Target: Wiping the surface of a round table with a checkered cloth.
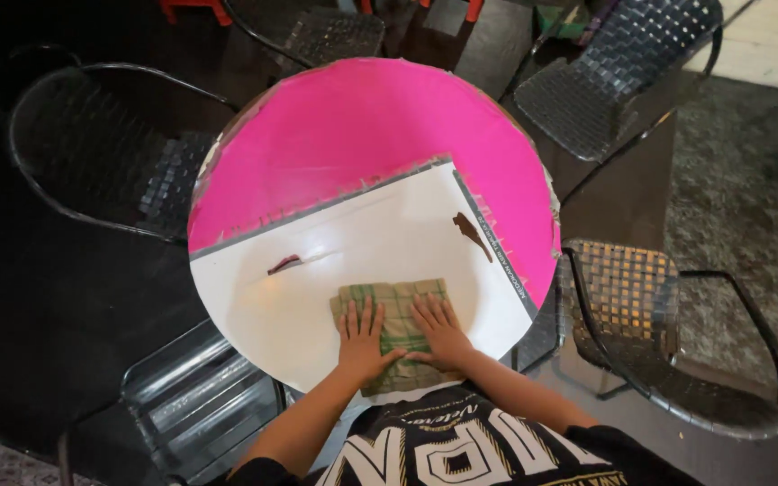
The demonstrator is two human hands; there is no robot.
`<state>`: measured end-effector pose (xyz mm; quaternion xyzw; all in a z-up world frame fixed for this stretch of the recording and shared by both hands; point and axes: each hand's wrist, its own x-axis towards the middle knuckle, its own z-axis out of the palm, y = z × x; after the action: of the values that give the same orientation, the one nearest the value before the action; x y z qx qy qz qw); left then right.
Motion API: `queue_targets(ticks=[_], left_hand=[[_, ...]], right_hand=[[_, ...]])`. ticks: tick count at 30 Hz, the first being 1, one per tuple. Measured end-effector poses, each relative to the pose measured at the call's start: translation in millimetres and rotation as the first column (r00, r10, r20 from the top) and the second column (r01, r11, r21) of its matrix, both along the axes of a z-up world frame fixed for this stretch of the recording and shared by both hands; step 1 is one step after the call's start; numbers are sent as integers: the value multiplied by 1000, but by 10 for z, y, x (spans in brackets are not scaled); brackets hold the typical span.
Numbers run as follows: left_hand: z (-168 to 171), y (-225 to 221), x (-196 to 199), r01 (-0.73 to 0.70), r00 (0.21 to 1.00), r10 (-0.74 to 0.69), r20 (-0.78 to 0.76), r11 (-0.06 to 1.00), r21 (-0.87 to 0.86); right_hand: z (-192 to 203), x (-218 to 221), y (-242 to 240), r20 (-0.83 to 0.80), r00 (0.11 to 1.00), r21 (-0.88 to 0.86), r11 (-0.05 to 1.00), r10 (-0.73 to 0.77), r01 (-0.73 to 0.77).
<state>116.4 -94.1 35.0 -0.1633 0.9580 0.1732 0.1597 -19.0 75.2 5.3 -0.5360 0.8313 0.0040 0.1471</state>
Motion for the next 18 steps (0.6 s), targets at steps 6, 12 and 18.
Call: queue_targets(ticks=[6,12,18], left_hand=[[-130,-144,-265,128,992,-129,-10,991,-41],[-189,-364,-620,176,981,-180,-73,983,-57],[-190,-380,-940,88,996,-89,-21,996,-31]], right_hand=[[-28,-95,32,33,992,31,992,-123,122],[87,-337,-100,68,983,54,984,-173,170],[-5,-584,-224,66,984,83,983,-167,161]])
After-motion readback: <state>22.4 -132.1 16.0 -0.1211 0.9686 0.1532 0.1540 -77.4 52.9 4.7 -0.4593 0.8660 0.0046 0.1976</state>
